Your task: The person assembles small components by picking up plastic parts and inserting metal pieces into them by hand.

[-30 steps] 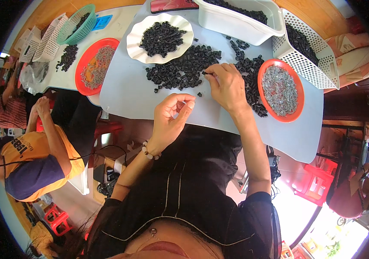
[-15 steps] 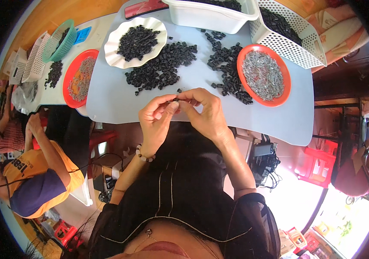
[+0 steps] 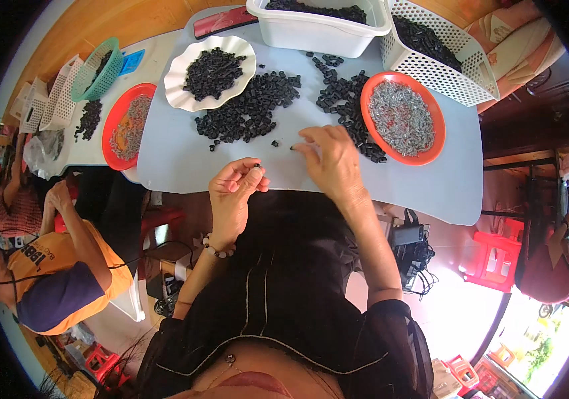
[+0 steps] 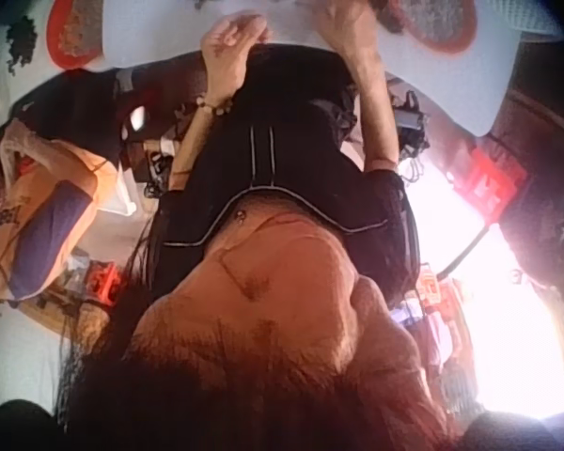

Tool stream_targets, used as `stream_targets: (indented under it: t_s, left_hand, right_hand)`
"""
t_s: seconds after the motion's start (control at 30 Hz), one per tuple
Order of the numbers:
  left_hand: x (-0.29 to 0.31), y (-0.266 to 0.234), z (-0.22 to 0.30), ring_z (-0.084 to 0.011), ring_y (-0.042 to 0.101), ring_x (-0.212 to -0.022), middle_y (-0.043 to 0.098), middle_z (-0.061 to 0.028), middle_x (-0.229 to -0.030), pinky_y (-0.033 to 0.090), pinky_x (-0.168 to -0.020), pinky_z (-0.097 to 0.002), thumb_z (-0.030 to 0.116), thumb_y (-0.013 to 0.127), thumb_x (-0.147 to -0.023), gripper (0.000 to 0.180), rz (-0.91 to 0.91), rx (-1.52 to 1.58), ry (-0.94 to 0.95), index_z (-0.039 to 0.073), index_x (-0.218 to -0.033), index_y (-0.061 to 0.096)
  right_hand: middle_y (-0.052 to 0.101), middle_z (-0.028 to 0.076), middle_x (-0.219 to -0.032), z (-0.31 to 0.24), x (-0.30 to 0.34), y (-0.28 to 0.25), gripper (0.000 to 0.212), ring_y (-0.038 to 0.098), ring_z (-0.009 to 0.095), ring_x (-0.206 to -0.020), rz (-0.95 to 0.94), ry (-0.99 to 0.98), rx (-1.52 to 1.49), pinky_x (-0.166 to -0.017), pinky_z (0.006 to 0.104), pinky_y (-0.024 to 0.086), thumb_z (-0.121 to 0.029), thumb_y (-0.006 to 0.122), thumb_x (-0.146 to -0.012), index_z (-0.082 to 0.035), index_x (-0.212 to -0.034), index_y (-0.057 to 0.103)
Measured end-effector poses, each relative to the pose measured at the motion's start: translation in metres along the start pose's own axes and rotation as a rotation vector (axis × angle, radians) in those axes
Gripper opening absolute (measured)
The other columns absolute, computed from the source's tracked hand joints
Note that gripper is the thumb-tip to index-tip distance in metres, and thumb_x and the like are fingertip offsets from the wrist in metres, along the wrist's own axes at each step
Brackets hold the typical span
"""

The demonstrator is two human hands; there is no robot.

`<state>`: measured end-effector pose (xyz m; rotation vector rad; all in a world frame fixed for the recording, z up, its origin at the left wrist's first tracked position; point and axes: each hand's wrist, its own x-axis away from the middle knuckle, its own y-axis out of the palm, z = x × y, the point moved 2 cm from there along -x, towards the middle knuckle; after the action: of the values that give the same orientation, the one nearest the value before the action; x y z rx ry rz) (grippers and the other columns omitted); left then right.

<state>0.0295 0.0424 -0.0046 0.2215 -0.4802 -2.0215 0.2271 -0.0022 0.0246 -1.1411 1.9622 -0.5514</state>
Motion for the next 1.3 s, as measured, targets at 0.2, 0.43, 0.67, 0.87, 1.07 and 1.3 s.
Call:
stream_targets:
  t_s: [0.2, 0.43, 0.67, 0.87, 1.07, 1.3]
  left_hand:
    - [0.006, 0.001, 0.012, -0.0141, 0.066, -0.076, 0.068, -0.0084, -0.092, 0.055, -0.072, -0.0259, 0.005, 0.065, -0.093, 0.019, 0.01, -0.005, -0.009, -0.003, -0.11, 0.064]
    - [0.007, -0.004, 0.007, -0.0131, 0.066, -0.08, 0.069, -0.0086, -0.095, 0.055, -0.072, -0.0248, 0.007, 0.065, -0.093, 0.019, 0.006, 0.039, -0.001, -0.003, -0.11, 0.064]
    - [0.008, -0.009, 0.005, -0.012, 0.065, -0.077, 0.068, -0.0067, -0.092, 0.054, -0.07, -0.0243, 0.008, 0.065, -0.094, 0.02, 0.004, 0.074, -0.009, -0.003, -0.111, 0.064]
    - [0.007, -0.007, 0.007, -0.01, 0.064, -0.075, 0.065, -0.0036, -0.087, 0.054, -0.068, -0.0233, 0.008, 0.066, -0.093, 0.02, -0.005, 0.037, -0.032, -0.003, -0.11, 0.065]
    - [0.007, -0.008, 0.006, -0.0094, 0.064, -0.073, 0.065, -0.0031, -0.087, 0.054, -0.067, -0.0225, 0.009, 0.065, -0.094, 0.019, -0.01, 0.039, -0.038, -0.002, -0.109, 0.065]
    - [0.008, -0.015, 0.0, -0.0129, 0.064, -0.076, 0.066, -0.0078, -0.094, 0.054, -0.07, -0.026, 0.01, 0.063, -0.095, 0.021, -0.027, 0.05, -0.035, -0.002, -0.112, 0.063]
  right_hand:
    - [0.067, 0.014, -0.087, 0.033, -0.062, -0.025, 0.01, 0.062, 0.035, -0.085, 0.099, -0.097, 0.088, -0.074, 0.0434, 0.05, -0.003, 0.064, -0.084, -0.003, -0.093, 0.068]
    - [0.062, 0.02, -0.112, 0.076, -0.131, 0.0, 0.054, 0.056, 0.038, -0.107, -0.075, -0.224, 0.399, -0.094, 0.0456, 0.047, 0.012, 0.051, -0.072, -0.007, -0.123, 0.057]
    - [0.063, 0.019, -0.109, 0.077, -0.127, 0.009, 0.05, 0.058, 0.036, -0.108, -0.261, -0.225, 0.517, -0.092, 0.0453, 0.048, 0.008, 0.055, -0.075, -0.006, -0.122, 0.057]
    - [0.066, 0.018, -0.089, 0.047, -0.109, -0.009, 0.02, 0.062, 0.036, -0.091, -0.154, -0.156, 0.435, -0.08, 0.0446, 0.049, -0.005, 0.057, -0.088, -0.005, -0.107, 0.065]
    - [0.067, 0.014, -0.084, 0.03, -0.117, 0.013, 0.009, 0.063, 0.032, -0.084, -0.184, -0.198, 0.252, -0.075, 0.0413, 0.05, -0.008, 0.063, -0.086, -0.003, -0.093, 0.066]
    - [0.067, 0.013, -0.082, 0.024, -0.105, 0.008, 0.012, 0.064, 0.03, -0.084, -0.292, -0.079, 0.216, -0.075, 0.0398, 0.051, -0.008, 0.066, -0.084, -0.002, -0.094, 0.066]
